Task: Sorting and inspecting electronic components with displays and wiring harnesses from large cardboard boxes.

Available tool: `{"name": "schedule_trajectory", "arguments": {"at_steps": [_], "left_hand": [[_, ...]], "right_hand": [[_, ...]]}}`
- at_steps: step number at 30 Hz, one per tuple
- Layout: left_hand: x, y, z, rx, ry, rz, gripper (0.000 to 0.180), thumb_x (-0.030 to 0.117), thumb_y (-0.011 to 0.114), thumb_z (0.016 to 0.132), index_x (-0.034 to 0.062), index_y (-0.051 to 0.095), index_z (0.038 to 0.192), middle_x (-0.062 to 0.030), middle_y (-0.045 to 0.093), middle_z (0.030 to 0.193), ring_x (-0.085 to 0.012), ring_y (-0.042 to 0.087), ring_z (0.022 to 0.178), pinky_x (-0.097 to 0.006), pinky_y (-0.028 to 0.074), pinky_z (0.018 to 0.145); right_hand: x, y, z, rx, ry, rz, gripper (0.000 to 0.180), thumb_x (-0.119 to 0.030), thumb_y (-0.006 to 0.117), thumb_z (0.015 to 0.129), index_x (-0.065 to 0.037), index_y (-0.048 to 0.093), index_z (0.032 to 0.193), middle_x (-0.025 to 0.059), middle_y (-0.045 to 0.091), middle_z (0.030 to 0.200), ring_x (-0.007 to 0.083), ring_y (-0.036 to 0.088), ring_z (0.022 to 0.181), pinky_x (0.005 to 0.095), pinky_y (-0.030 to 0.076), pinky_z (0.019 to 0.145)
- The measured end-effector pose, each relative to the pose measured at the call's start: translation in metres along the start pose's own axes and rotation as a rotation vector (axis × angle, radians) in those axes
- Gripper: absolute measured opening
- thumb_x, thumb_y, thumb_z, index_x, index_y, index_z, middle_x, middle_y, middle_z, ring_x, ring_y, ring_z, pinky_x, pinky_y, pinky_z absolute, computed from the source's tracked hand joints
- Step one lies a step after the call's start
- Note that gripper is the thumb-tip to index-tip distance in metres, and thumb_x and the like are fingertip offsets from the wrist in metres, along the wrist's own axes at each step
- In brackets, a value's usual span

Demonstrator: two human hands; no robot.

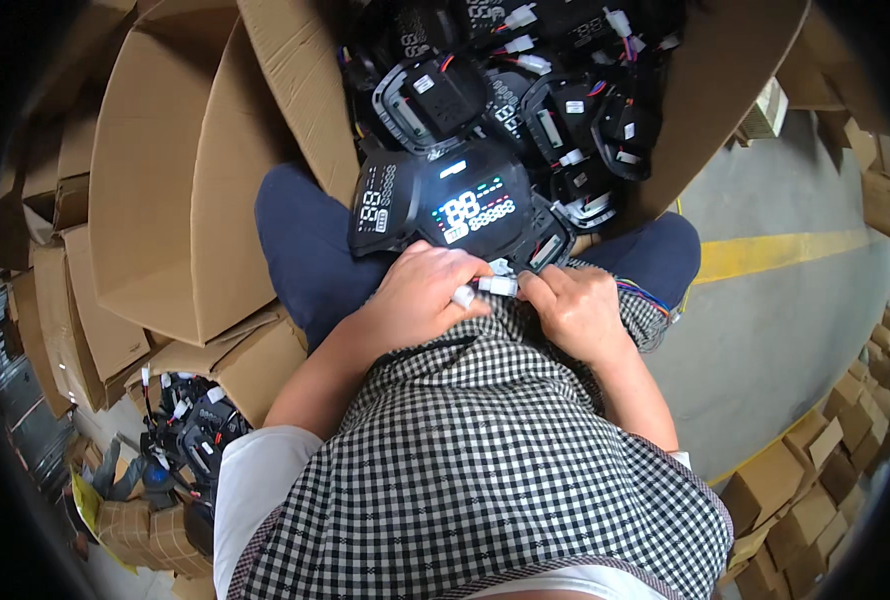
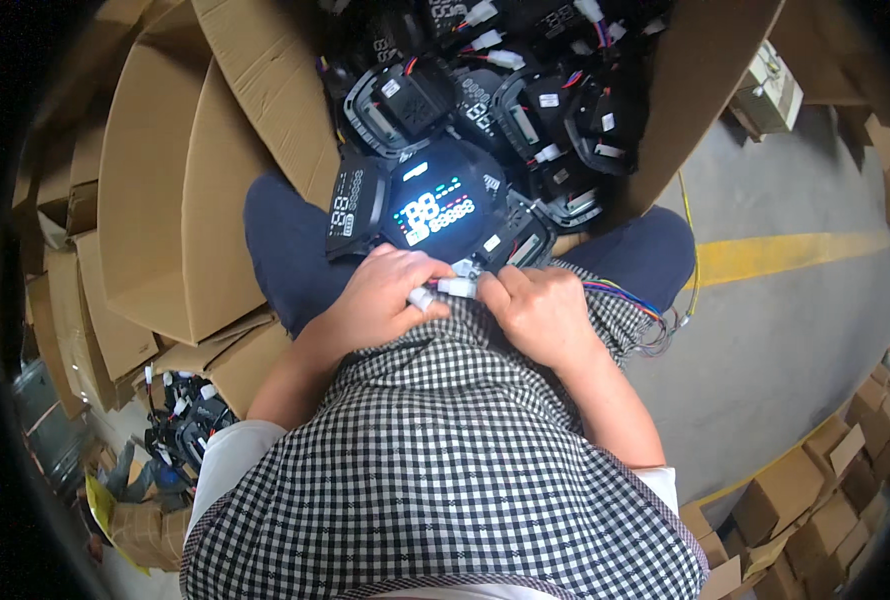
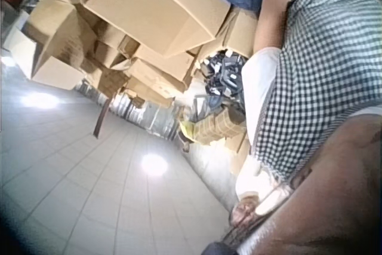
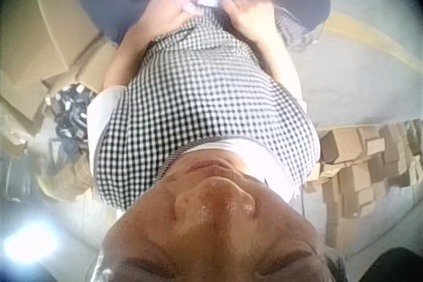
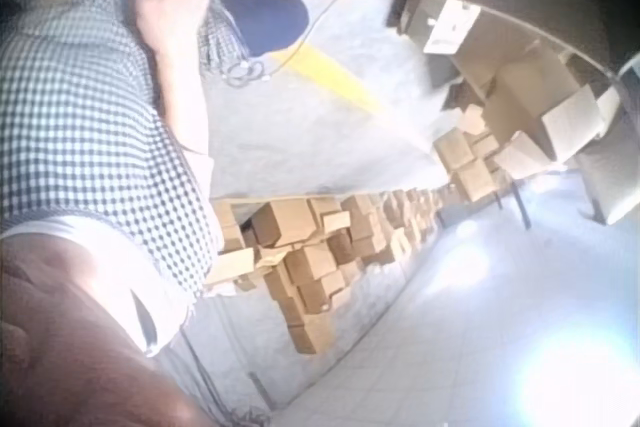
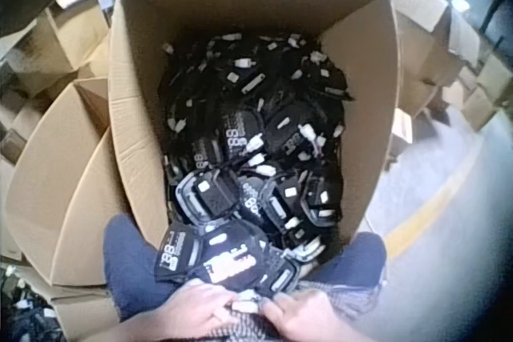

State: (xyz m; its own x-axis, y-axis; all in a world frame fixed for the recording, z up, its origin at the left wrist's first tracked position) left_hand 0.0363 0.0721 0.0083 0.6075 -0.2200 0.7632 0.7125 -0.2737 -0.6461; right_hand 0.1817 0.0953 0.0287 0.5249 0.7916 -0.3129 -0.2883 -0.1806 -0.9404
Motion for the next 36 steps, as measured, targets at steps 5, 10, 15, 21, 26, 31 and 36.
{"name": "schedule_trajectory", "arguments": {"at_steps": [5, 10, 15, 21, 26, 31, 36], "left_hand": [[-0.002, -0.021, -0.010, 0.244, -0.023, 0.072, 0.017, 0.014, 0.077, 0.073, 0.0091, 0.068, 0.087, -0.0045, 0.069, 0.083, -0.0218, 0.064, 0.074, -0.032, 0.042, 0.068], [0.014, -0.062, -0.014, 0.612, 0.041, 0.252, 0.011, 0.003, 0.067, 0.080, 0.0057, 0.065, 0.091, -0.0068, 0.068, 0.093, -0.0251, 0.059, 0.089, -0.037, 0.044, 0.084], [-0.011, -0.100, -0.047, 1.018, 0.091, -0.475, 0.008, 0.007, 0.056, 0.095, -0.0003, 0.058, 0.098, -0.0170, 0.061, 0.102, -0.0182, 0.059, 0.081, -0.031, 0.049, 0.076], [0.027, -0.109, -0.040, 0.857, 0.019, -0.134, 0.011, 0.007, 0.066, 0.089, -0.0003, 0.066, 0.097, -0.0103, 0.066, 0.091, -0.0167, 0.062, 0.077, -0.029, 0.049, 0.073], [0.035, -0.045, 0.022, 0.421, 0.014, -0.089, 0.045, -0.004, 0.064, 0.079, 0.0016, 0.060, 0.124, -0.0137, 0.061, 0.101, -0.0228, 0.063, 0.089, -0.029, 0.050, 0.077], [0.008, -0.012, 0.031, 0.203, -0.027, -0.075, 0.041, -0.002, 0.066, 0.079, 0.0070, 0.064, 0.119, -0.0132, 0.060, 0.108, -0.0264, 0.063, 0.098, -0.033, 0.051, 0.082], [-0.001, -0.019, 0.031, 0.261, 0.034, -0.523, 0.024, 0.008, 0.072, 0.081, 0.0013, 0.065, 0.103, -0.0103, 0.067, 0.099, -0.0231, 0.067, 0.093, -0.031, 0.052, 0.085]], "right_hand": [[0.116, -0.058, 0.032, 0.452, 0.448, 0.262, 0.004, -0.006, 0.064, 0.079, -0.003, 0.063, 0.082, 0.0131, 0.065, 0.085, 0.0332, 0.065, 0.075, 0.0401, 0.053, 0.067], [0.211, -0.035, 0.092, 0.306, 0.720, 0.090, 0.021, -0.025, 0.063, 0.087, -0.009, 0.073, 0.096, 0.0172, 0.065, 0.109, 0.0348, 0.062, 0.102, 0.0441, 0.049, 0.088], [0.230, -0.028, 0.104, 0.320, 0.843, 0.204, 0.020, -0.025, 0.065, 0.085, -0.008, 0.073, 0.094, 0.0166, 0.067, 0.095, 0.0357, 0.065, 0.089, 0.0424, 0.051, 0.080], [0.133, -0.078, 0.056, 1.035, 0.494, 0.593, 0.014, -0.011, 0.057, 0.094, 0.002, 0.062, 0.095, 0.0107, 0.065, 0.073, 0.0180, 0.066, 0.063, 0.0291, 0.053, 0.062], [0.033, 0.010, 0.050, 0.675, 0.253, 0.530, 0.028, 0.008, 0.062, 0.071, 0.001, 0.062, 0.098, 0.0200, 0.061, 0.112, 0.0364, 0.064, 0.096, 0.0391, 0.053, 0.082], [0.013, 0.047, 0.034, 0.510, 0.181, 0.521, 0.028, -0.004, 0.069, 0.071, 0.001, 0.063, 0.098, 0.0182, 0.063, 0.108, 0.0344, 0.062, 0.100, 0.0412, 0.053, 0.083], [0.016, 0.015, 0.011, 0.249, 0.164, 0.641, 0.009, -0.008, 0.067, 0.082, 0.000, 0.065, 0.084, 0.0208, 0.061, 0.117, 0.0332, 0.064, 0.102, 0.0396, 0.053, 0.082]]}}
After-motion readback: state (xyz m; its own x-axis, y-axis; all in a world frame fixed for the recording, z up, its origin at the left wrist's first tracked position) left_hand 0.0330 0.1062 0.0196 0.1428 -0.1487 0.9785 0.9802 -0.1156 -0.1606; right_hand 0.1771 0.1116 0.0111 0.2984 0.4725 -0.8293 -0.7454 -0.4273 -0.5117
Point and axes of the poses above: each hand's wrist, its own z-axis towards the middle knuckle, its own y-axis out of the palm, x = y × z, the point moved 7 cm from there along z, towards the middle knuckle
